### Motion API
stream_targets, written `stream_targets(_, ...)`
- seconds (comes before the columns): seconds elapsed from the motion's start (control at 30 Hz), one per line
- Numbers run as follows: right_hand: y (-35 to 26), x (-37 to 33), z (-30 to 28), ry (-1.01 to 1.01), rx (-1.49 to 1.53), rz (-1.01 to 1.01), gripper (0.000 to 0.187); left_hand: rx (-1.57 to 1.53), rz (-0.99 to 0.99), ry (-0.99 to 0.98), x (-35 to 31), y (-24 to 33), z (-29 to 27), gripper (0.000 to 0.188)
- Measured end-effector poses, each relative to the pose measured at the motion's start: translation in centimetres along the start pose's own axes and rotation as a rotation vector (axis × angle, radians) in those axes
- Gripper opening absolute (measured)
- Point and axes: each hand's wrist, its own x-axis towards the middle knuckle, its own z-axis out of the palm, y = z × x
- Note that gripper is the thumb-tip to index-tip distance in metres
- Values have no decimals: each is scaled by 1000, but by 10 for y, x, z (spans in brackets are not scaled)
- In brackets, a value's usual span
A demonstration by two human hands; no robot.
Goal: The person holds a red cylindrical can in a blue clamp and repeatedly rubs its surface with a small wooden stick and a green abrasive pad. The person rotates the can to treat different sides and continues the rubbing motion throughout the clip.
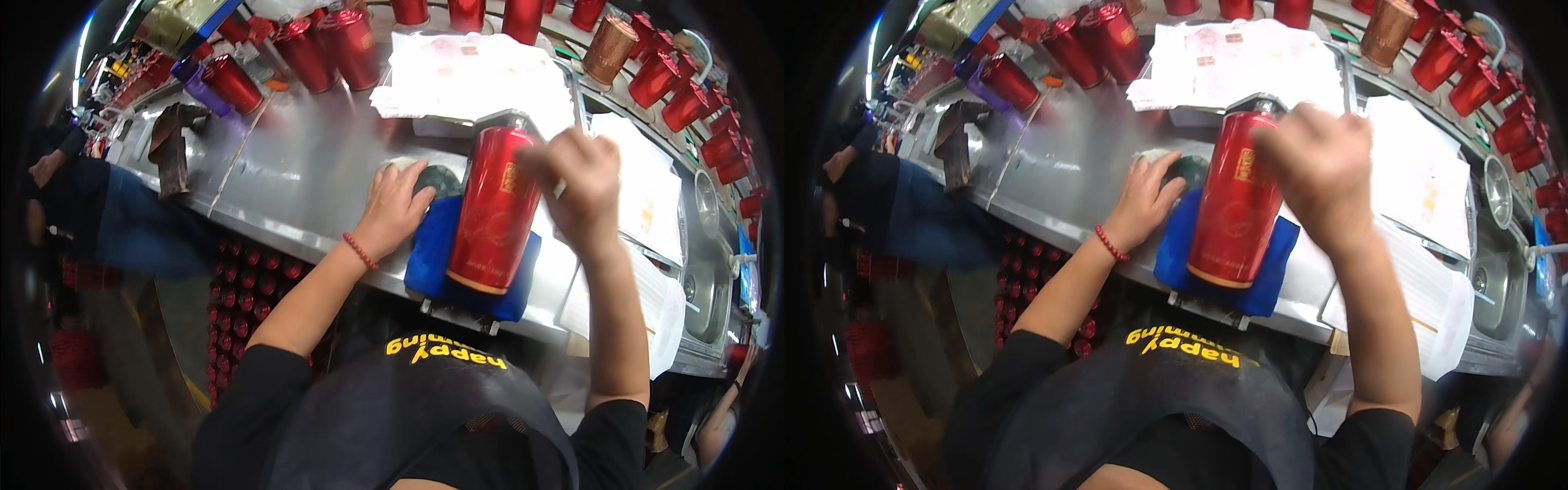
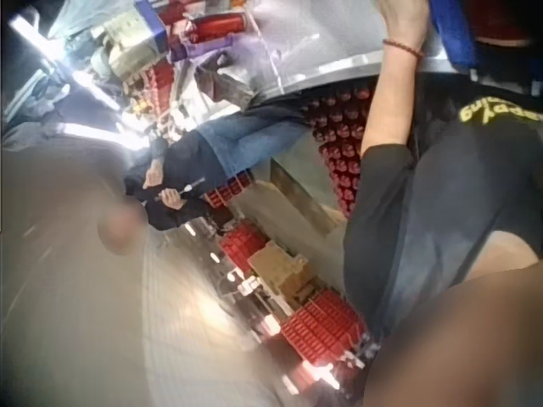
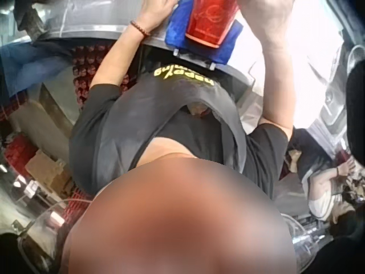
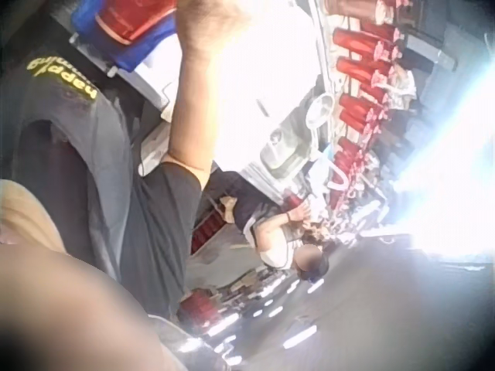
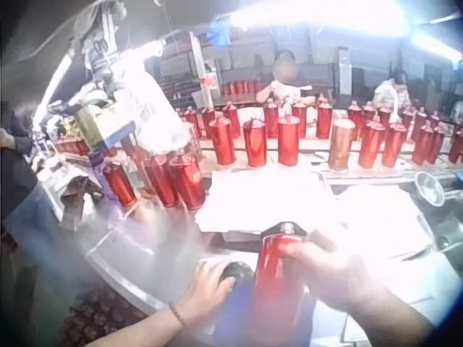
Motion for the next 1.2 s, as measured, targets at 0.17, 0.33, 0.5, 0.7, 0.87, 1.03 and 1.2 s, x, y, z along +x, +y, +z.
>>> stream_targets(0.17,-44,-15,-21,-293,592,-47,11,-247,147,-43,-10,34,-36,75)
stream_targets(0.33,9,-34,14,177,255,413,18,-28,404,-85,-31,83,-24,117)
stream_targets(0.5,-67,-52,-1,-11,853,510,19,-119,321,-129,-40,63,-13,113)
stream_targets(0.7,-62,-102,42,277,1173,1066,23,-150,333,-126,-41,58,-4,111)
stream_targets(0.87,-47,-111,46,270,1308,1117,23,-151,314,-149,-41,59,-6,110)
stream_targets(1.03,-42,-103,42,438,813,939,18,-178,329,-121,-43,50,2,109)
stream_targets(1.2,-58,-85,-10,-30,592,95,41,-155,270,-60,-47,51,1,111)
